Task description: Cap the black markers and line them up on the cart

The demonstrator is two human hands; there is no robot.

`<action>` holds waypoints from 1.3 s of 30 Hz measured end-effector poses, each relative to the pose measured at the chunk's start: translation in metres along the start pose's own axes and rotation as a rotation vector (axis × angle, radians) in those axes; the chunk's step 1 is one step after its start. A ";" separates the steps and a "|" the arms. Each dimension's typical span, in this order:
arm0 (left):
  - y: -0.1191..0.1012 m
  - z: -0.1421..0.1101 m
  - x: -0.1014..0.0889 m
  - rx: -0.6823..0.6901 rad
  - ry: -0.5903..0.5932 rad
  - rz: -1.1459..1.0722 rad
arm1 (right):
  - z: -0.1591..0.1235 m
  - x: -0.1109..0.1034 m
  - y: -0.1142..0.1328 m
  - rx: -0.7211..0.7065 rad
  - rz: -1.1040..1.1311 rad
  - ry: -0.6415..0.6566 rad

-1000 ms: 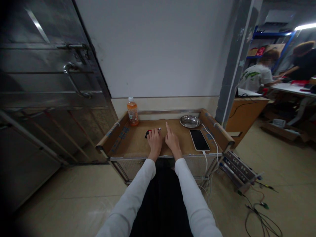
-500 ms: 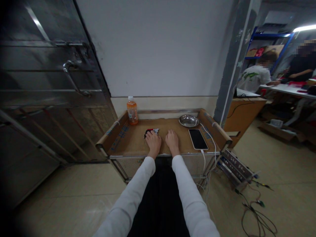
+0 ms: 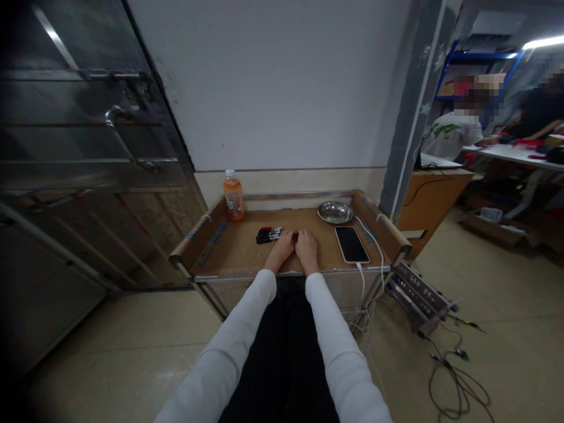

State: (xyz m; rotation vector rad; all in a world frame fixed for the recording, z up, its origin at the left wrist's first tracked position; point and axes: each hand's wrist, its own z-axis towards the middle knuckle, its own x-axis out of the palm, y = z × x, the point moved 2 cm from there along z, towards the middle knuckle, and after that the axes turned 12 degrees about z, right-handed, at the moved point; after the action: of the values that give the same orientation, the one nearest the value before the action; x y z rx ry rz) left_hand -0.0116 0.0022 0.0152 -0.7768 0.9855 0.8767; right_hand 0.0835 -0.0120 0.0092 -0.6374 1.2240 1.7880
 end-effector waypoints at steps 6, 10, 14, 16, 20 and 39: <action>0.007 0.000 0.004 0.042 0.000 -0.182 | 0.000 0.004 -0.002 -0.036 -0.053 0.040; 0.006 -0.002 0.003 0.035 -0.008 -0.211 | -0.001 0.005 -0.004 -0.063 -0.075 0.070; 0.006 -0.005 0.002 0.014 -0.010 -0.217 | -0.001 0.005 -0.004 -0.065 -0.050 0.058; 0.006 -0.007 0.000 0.010 -0.016 -0.220 | 0.000 0.005 -0.004 -0.043 -0.028 0.050; 0.005 -0.010 -0.005 -0.015 -0.024 -0.206 | 0.001 0.003 -0.003 -0.007 0.006 0.036; -0.004 -0.014 -0.024 -0.076 -0.066 0.072 | 0.000 -0.002 -0.001 -0.002 0.004 0.046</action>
State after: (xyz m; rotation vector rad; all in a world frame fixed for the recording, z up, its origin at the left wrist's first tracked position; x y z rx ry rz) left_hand -0.0197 -0.0181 0.0326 -0.7761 0.9304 1.0009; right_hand 0.0853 -0.0132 0.0107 -0.6807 1.2548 1.7875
